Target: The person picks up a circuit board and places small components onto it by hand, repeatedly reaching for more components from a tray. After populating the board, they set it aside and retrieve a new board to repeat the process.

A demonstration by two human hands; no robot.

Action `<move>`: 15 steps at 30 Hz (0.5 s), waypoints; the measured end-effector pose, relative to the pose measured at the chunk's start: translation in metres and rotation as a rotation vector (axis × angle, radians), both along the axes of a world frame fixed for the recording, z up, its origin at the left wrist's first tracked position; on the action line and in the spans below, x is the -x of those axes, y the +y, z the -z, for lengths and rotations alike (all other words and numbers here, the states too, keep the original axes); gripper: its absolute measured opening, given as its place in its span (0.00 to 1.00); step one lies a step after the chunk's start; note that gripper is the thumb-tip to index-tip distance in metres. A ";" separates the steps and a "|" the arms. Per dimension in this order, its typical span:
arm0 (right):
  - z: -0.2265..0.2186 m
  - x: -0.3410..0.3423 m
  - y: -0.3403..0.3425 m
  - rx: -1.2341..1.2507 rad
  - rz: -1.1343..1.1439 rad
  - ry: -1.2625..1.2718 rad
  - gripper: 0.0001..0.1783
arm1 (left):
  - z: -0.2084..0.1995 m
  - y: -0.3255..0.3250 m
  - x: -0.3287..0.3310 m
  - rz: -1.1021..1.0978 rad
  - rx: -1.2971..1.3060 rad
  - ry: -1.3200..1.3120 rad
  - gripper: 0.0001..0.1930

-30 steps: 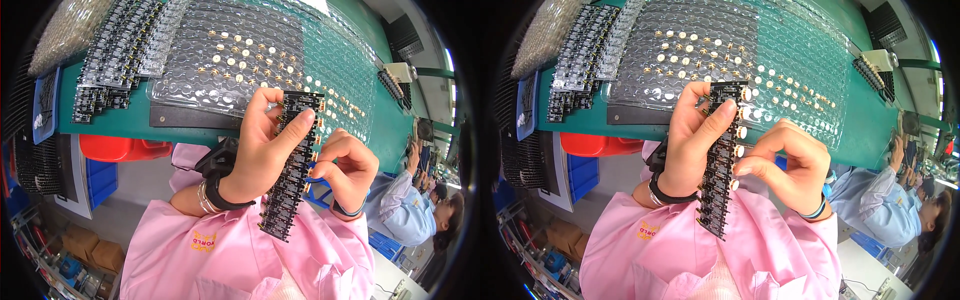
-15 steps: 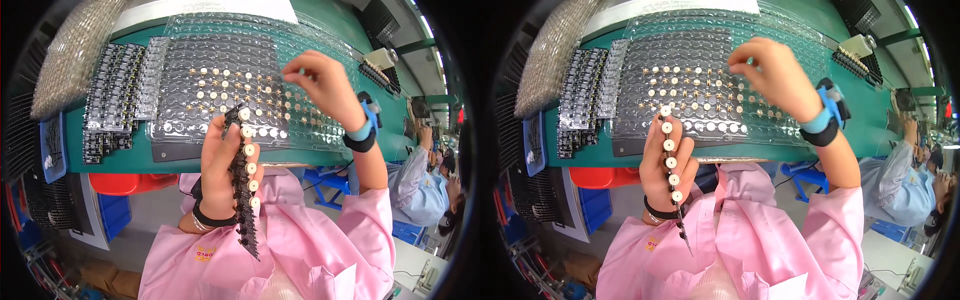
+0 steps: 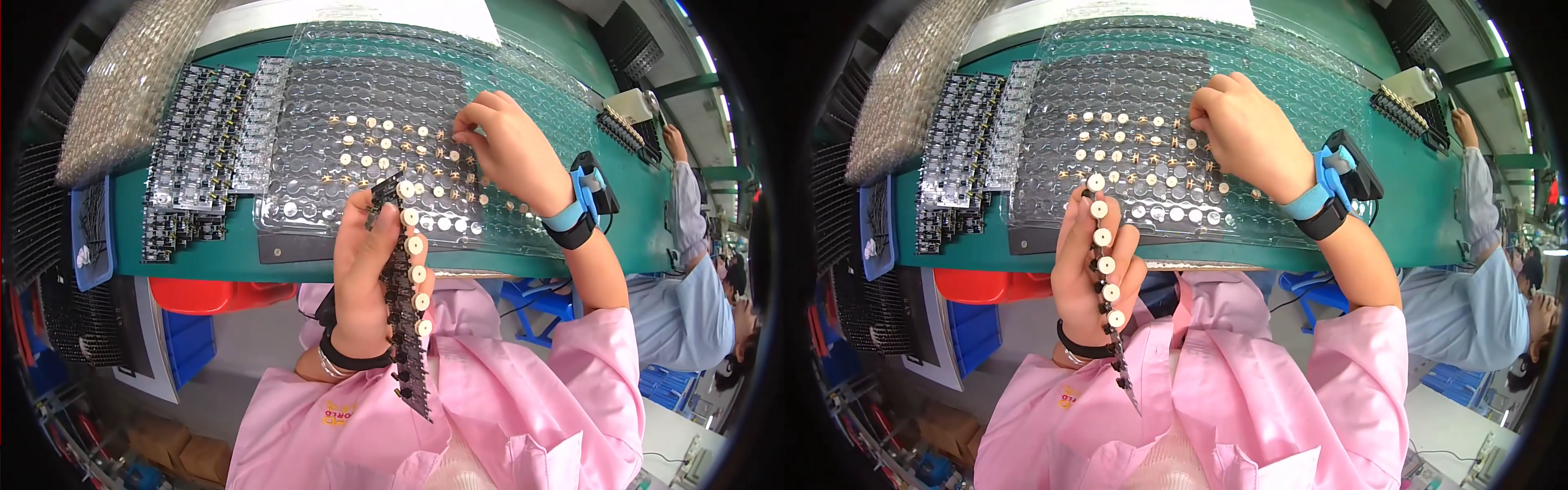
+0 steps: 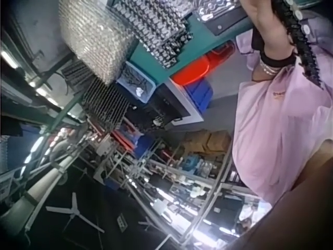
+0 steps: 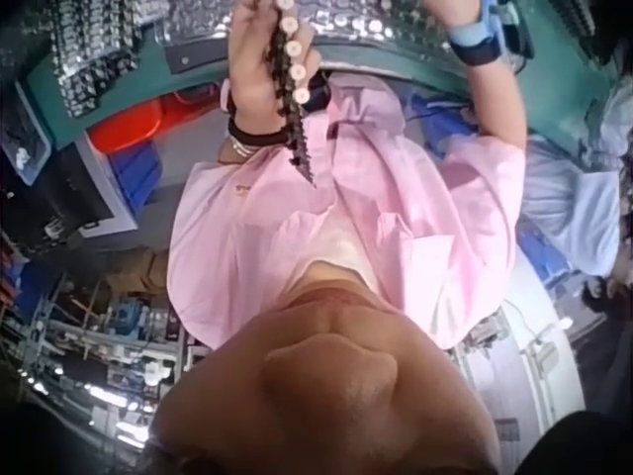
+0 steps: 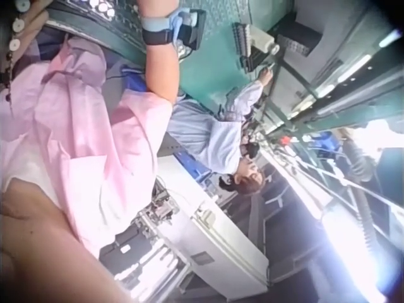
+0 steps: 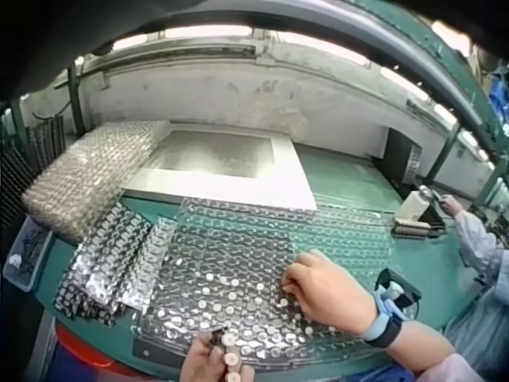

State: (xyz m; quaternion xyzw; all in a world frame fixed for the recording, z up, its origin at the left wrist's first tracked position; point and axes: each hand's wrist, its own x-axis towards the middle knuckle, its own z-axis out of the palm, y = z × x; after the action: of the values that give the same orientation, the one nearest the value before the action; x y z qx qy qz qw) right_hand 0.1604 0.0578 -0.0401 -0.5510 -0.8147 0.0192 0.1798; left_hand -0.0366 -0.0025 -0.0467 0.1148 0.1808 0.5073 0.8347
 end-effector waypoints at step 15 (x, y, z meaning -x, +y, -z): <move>-0.025 0.009 -0.038 0.399 0.087 0.546 0.02 | -0.002 0.004 -0.004 -0.001 0.002 0.122 0.07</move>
State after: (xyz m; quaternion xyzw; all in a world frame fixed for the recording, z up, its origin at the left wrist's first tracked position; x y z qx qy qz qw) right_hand 0.1514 0.0202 -0.0153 -0.5839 -0.6924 0.3174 0.2808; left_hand -0.0323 0.0017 -0.0445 0.1448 0.2320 0.4998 0.8219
